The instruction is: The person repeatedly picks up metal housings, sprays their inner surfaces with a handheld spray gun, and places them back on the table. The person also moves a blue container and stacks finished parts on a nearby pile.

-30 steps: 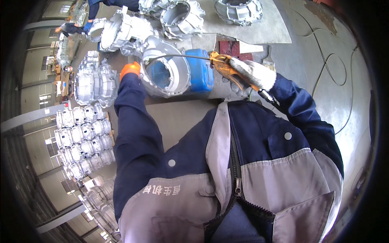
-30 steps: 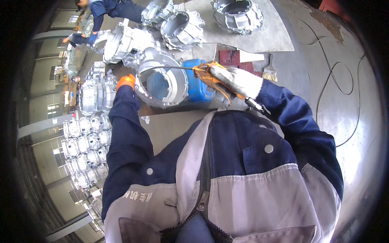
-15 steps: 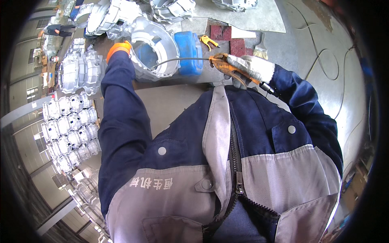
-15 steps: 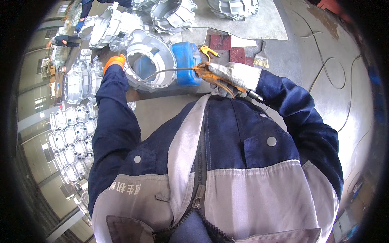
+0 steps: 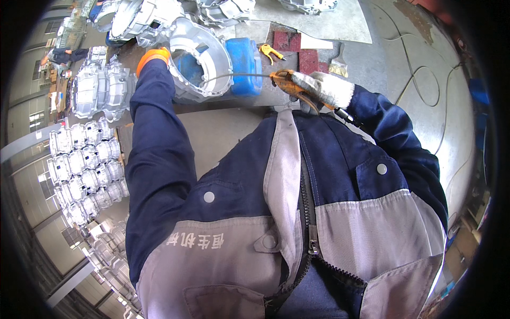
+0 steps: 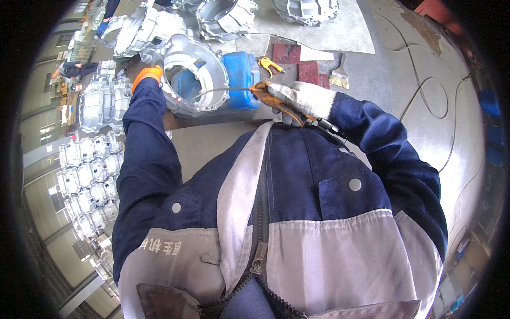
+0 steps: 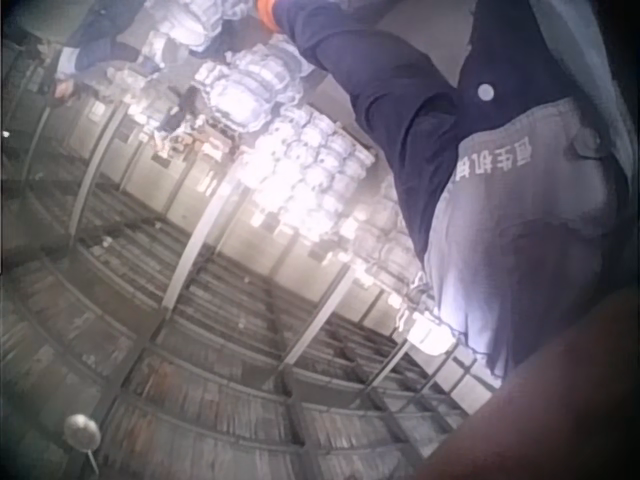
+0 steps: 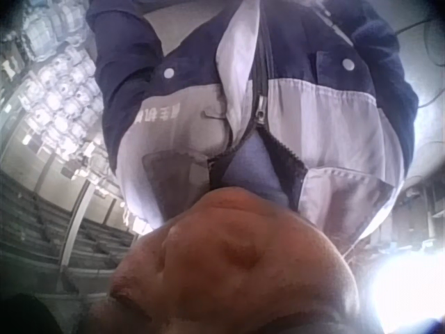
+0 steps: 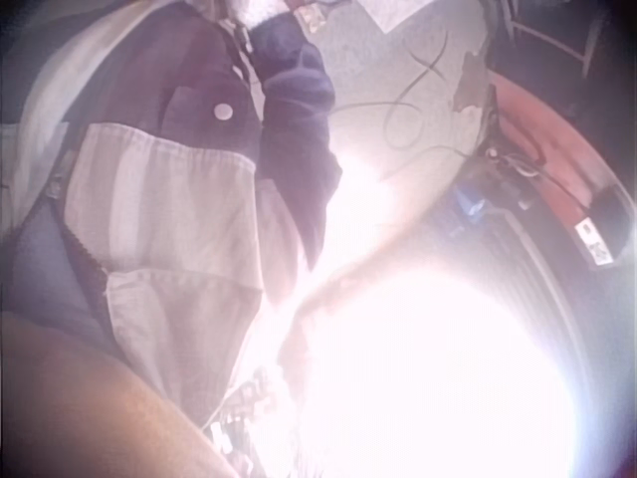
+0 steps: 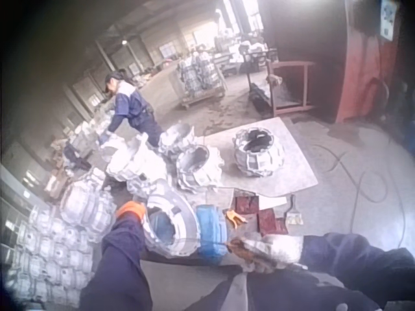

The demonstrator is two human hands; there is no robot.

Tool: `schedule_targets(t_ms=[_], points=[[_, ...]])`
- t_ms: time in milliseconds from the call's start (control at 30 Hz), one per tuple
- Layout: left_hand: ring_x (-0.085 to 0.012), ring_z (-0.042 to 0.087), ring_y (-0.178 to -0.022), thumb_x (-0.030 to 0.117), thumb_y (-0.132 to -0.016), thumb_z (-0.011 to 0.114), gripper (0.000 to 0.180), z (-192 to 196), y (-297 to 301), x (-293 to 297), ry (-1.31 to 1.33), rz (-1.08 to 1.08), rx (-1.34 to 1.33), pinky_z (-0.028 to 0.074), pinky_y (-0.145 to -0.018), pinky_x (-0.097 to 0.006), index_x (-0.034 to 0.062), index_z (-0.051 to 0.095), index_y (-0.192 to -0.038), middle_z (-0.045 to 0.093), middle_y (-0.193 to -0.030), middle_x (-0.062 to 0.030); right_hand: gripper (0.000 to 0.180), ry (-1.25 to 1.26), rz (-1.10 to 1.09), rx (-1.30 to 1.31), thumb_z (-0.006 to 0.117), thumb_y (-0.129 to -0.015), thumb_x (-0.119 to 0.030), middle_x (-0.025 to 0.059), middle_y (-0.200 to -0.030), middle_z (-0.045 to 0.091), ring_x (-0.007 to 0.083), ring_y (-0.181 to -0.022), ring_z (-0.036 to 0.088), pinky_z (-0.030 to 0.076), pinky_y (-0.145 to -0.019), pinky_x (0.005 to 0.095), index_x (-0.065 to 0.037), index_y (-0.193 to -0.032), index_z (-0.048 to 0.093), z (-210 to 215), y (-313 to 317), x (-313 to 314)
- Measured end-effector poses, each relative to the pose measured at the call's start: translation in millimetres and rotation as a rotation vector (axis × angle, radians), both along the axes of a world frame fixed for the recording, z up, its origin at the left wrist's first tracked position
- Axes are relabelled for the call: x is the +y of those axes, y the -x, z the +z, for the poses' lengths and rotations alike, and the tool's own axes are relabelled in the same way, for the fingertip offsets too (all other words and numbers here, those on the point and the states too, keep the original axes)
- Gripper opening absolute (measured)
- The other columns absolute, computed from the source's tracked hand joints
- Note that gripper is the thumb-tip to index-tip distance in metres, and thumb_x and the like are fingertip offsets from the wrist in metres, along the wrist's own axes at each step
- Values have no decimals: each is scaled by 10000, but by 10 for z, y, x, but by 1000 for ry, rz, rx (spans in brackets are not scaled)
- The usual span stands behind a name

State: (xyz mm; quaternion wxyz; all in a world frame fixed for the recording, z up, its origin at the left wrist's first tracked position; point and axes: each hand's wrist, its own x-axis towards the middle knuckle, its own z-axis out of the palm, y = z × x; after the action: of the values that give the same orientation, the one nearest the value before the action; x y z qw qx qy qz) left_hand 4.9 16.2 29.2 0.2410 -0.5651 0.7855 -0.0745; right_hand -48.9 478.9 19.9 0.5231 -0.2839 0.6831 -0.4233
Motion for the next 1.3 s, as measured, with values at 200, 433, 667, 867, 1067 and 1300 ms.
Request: schedule_targets(t_ms=[200,433,667,867,1067,1300], points=[[-323,368,-1284,582,-845,326,654,-39,-32,-49,-12,6,98,283,-1041,-474,121,510,-1271,423,-1365,-137,711,5,23,32,395,-860,-651,91,-710,634,132,-598,610,487,-540,265,9,-948,644,-43,16,63],[-327,395,-1268,580,-843,323,652,3,-20,36,1,2,64,305,-1026,-473,127,513,-1273,442,-1354,-135,511,-82,36,-22,418,-931,-474,93,-759,651,105,-563,621,531,-487,215,-11,-1047,602,-339,114,92],[-332,404,-1262,586,-838,330,665,-23,-17,-12,-1,4,72,309,-1023,-469,122,503,-1282,441,-1354,-143,566,-16,24,-212,423,-913,-529,84,-795,643,102,-572,593,488,-483,226,-9,-1072,577,-192,105,121],[-330,409,-1258,581,-845,324,659,-103,-3,-107,18,16,43,317,-1015,-470,125,498,-1288,442,-1354,-141,617,-102,46,-46,396,-894,-589,67,-701,616,111,-540,587,483,-460,225,-12,-968,601,-166,42,4],[-325,421,-1251,571,-851,326,650,-42,-20,-2,24,-4,55,332,-1003,-468,119,502,-1283,452,-1349,-132,623,-139,60,-19,388,-901,-579,81,-660,619,117,-539,599,472,-447,257,-8,-915,638,-282,35,-26],[-324,434,-1241,557,-855,327,636,22,-46,70,21,8,70,335,-999,-474,115,512,-1273,470,-1332,-133,688,-135,17,48,346,-888,-628,67,-608,608,135,-471,571,454,-436,260,-13,-882,654,-353,23,-37]])
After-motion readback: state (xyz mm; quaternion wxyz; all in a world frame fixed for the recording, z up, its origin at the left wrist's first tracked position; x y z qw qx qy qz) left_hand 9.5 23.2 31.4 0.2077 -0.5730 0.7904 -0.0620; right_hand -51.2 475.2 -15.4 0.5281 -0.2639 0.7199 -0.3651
